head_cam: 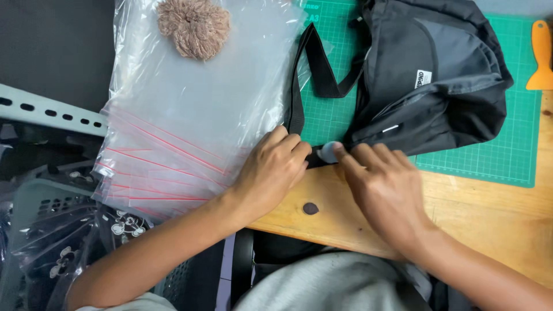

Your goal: The person uses a small brush to clean the exterior and interior of a black shoulder bag on a green cutting mat. They then attach a bear-shaped keychain to the bag's zipper and place a fluffy pom-pom into a clear plastic bag.

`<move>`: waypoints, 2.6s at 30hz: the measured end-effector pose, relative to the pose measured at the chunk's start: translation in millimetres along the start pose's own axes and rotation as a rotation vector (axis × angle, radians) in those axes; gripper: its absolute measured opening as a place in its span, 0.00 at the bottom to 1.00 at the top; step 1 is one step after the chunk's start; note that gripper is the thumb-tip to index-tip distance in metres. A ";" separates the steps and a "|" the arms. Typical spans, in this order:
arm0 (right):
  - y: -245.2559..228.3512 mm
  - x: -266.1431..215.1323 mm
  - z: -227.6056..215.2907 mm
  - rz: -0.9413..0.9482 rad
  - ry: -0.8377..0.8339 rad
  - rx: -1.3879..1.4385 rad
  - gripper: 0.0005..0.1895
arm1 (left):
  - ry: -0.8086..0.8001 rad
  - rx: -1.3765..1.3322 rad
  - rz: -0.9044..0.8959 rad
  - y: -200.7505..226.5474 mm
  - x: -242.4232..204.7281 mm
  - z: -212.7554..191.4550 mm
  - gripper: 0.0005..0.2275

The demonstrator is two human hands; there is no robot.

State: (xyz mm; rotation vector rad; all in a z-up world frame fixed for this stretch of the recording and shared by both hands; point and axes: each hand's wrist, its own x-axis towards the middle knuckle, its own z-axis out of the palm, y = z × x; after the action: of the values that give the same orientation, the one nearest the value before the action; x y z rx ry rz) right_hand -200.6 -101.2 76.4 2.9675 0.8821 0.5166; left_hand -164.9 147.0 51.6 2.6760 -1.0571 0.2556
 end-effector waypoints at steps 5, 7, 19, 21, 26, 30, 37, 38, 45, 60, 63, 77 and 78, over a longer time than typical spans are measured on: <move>15.7 -1.4 1.6 0.086 -0.068 0.101 0.12 | -0.025 -0.166 0.004 -3.6 0.6 -21.3 0.12; 4.7 5.1 5.4 0.082 -0.086 0.112 0.15 | -0.047 -0.231 -0.007 -5.7 0.9 -27.5 0.09; -5.5 -36.4 8.7 0.100 -0.186 0.014 0.22 | -0.078 -0.122 -0.064 -26.5 3.3 -16.3 0.13; -5.1 -42.0 6.8 0.137 -0.245 -0.014 0.25 | -0.087 -0.195 -0.023 -33.8 4.2 -10.4 0.15; -36.9 -1.3 34.7 0.116 -0.202 0.203 0.18 | -0.112 -0.268 -0.005 -38.0 7.0 -11.7 0.17; -26.4 -6.9 37.3 0.040 -0.097 0.211 0.31 | -0.120 -0.328 -0.075 -38.9 7.0 -14.7 0.15; 28.4 -49.2 -9.5 0.176 -0.078 0.045 0.11 | -0.239 -0.244 -0.149 -34.3 15.6 -13.2 0.15; 34.9 -53.2 -10.7 0.195 -0.019 0.050 0.15 | -0.262 -0.206 -0.140 -32.5 18.0 -14.6 0.17; 63.5 -34.2 16.7 0.239 0.036 0.329 0.16 | -0.367 0.087 0.174 -10.0 32.1 -36.4 0.49; 79.4 -12.3 1.6 0.259 0.078 0.610 0.12 | -0.383 -0.045 0.159 -26.5 58.8 -16.6 0.43; 64.3 -6.8 -1.7 0.158 0.178 0.583 0.13 | -0.298 -0.038 0.196 -28.0 61.9 -15.5 0.43; -1.0 -24.9 34.2 0.060 -0.074 0.387 0.21 | -0.322 -0.128 0.164 -34.6 66.3 -11.0 0.53; -8.6 -28.6 38.9 -0.014 -0.111 0.393 0.26 | -0.307 -0.121 0.170 -35.0 65.4 -9.8 0.52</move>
State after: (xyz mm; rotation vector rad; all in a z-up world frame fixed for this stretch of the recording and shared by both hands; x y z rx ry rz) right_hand -215.5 -105.8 29.8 3.2902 1.1058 0.1907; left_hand -94.3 132.4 71.5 2.5716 -1.3444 -0.1907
